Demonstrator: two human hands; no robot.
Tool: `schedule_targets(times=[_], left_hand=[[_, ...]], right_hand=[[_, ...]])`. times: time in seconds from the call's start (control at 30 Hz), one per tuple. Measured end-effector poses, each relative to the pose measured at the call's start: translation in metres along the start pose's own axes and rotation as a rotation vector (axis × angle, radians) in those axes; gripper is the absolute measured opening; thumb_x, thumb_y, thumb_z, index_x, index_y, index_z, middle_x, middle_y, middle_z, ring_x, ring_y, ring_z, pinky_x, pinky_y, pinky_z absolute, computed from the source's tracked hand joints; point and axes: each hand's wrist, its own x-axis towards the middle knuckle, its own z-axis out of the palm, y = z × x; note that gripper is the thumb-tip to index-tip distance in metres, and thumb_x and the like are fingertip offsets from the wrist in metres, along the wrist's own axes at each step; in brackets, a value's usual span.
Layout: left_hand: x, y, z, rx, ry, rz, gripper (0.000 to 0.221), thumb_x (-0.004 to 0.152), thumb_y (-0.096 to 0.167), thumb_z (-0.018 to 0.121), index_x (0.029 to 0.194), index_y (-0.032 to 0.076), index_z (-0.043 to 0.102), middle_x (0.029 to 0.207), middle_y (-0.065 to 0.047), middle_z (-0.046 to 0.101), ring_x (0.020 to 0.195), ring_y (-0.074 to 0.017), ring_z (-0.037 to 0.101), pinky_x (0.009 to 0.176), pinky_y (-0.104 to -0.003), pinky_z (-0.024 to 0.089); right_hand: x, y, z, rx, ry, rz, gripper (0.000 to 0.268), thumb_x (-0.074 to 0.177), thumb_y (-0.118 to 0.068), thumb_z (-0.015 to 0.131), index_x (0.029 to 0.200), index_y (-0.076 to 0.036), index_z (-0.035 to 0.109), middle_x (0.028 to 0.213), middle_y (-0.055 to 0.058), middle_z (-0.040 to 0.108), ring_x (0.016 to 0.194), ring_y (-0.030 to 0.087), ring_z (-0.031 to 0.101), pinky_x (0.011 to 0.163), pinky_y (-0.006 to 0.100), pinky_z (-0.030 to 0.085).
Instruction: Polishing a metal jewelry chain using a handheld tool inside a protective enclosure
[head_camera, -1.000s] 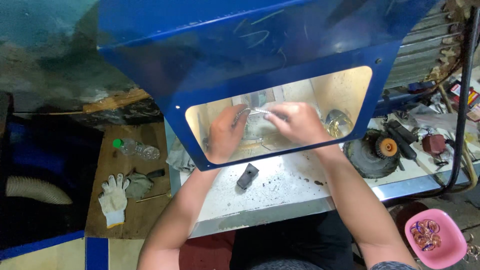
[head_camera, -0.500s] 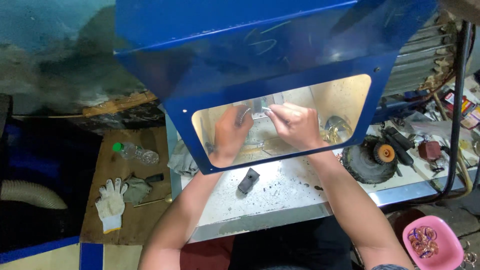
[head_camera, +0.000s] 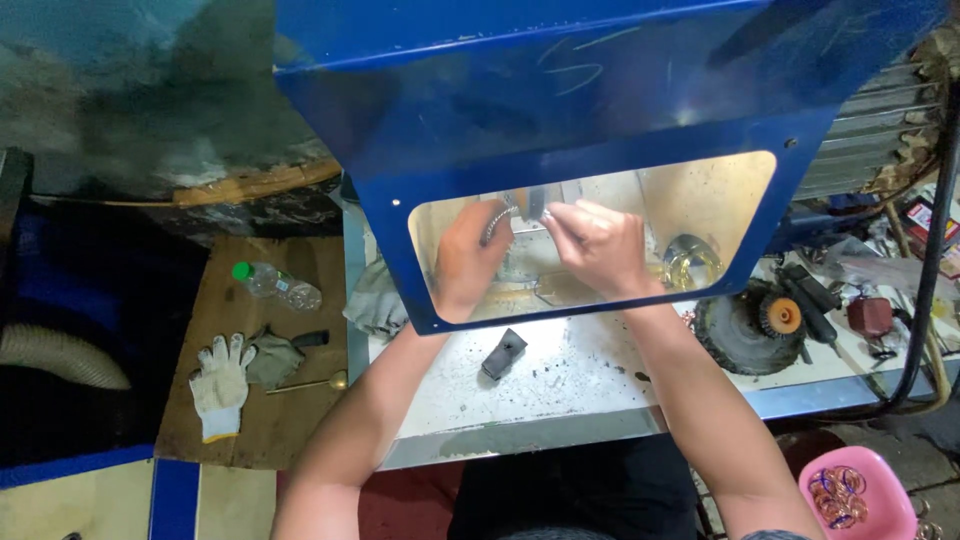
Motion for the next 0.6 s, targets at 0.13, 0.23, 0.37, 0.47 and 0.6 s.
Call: schedule_targets(times=[0.13, 0.23, 0.37, 0.47, 0.6], left_hand=[[0.005, 0.0, -0.001, -0.023, -0.007, 0.014, 0.018, 0.093, 0.008, 0.069, 0.11, 0.01, 0.071, 0.097, -0.014, 0.073, 0.094, -0.0349, 0.074, 0.074, -0.042, 0.06], [0.005, 0.002, -0.001, -0.039, 0.001, -0.002, 0.017, 0.092, 0.006, 0.07, 0.108, 0.01, 0.072, 0.096, -0.013, 0.073, 0.092, -0.0335, 0.074, 0.074, -0.039, 0.06], [-0.004, 0.004, -0.002, -0.009, -0.007, -0.077, 0.017, 0.091, 0.007, 0.068, 0.108, 0.01, 0.069, 0.09, -0.013, 0.07, 0.082, -0.0355, 0.072, 0.068, -0.043, 0.058], [-0.005, -0.001, -0.002, 0.025, -0.01, -0.095, 0.015, 0.092, 0.008, 0.067, 0.107, 0.01, 0.067, 0.088, -0.012, 0.069, 0.079, -0.0337, 0.07, 0.066, -0.043, 0.057], [-0.005, 0.005, -0.007, -0.017, -0.098, -0.236, 0.014, 0.094, 0.013, 0.062, 0.108, 0.009, 0.061, 0.083, -0.01, 0.07, 0.07, -0.0313, 0.066, 0.061, -0.044, 0.052]], right_hand=[[-0.01, 0.017, 0.022, -0.033, -0.01, 0.005, 0.009, 0.097, -0.025, 0.074, 0.088, -0.025, 0.075, 0.061, 0.001, 0.061, 0.057, 0.027, 0.068, 0.046, 0.034, 0.05], [-0.003, 0.008, 0.015, -0.017, -0.034, 0.031, 0.008, 0.098, -0.025, 0.072, 0.091, -0.025, 0.076, 0.06, 0.0, 0.06, 0.054, 0.025, 0.067, 0.046, 0.034, 0.05], [-0.01, 0.011, 0.024, 0.016, -0.039, 0.031, 0.016, 0.098, -0.025, 0.072, 0.081, -0.023, 0.071, 0.059, 0.0, 0.058, 0.055, 0.026, 0.067, 0.046, 0.032, 0.049], [-0.01, 0.013, 0.032, 0.076, -0.042, 0.055, 0.02, 0.099, -0.025, 0.071, 0.079, -0.022, 0.071, 0.059, 0.001, 0.06, 0.056, 0.026, 0.067, 0.048, 0.032, 0.05], [0.005, -0.002, 0.014, 0.243, -0.182, 0.151, 0.024, 0.098, -0.021, 0.071, 0.076, -0.011, 0.073, 0.059, 0.01, 0.065, 0.057, 0.034, 0.068, 0.049, 0.039, 0.051]])
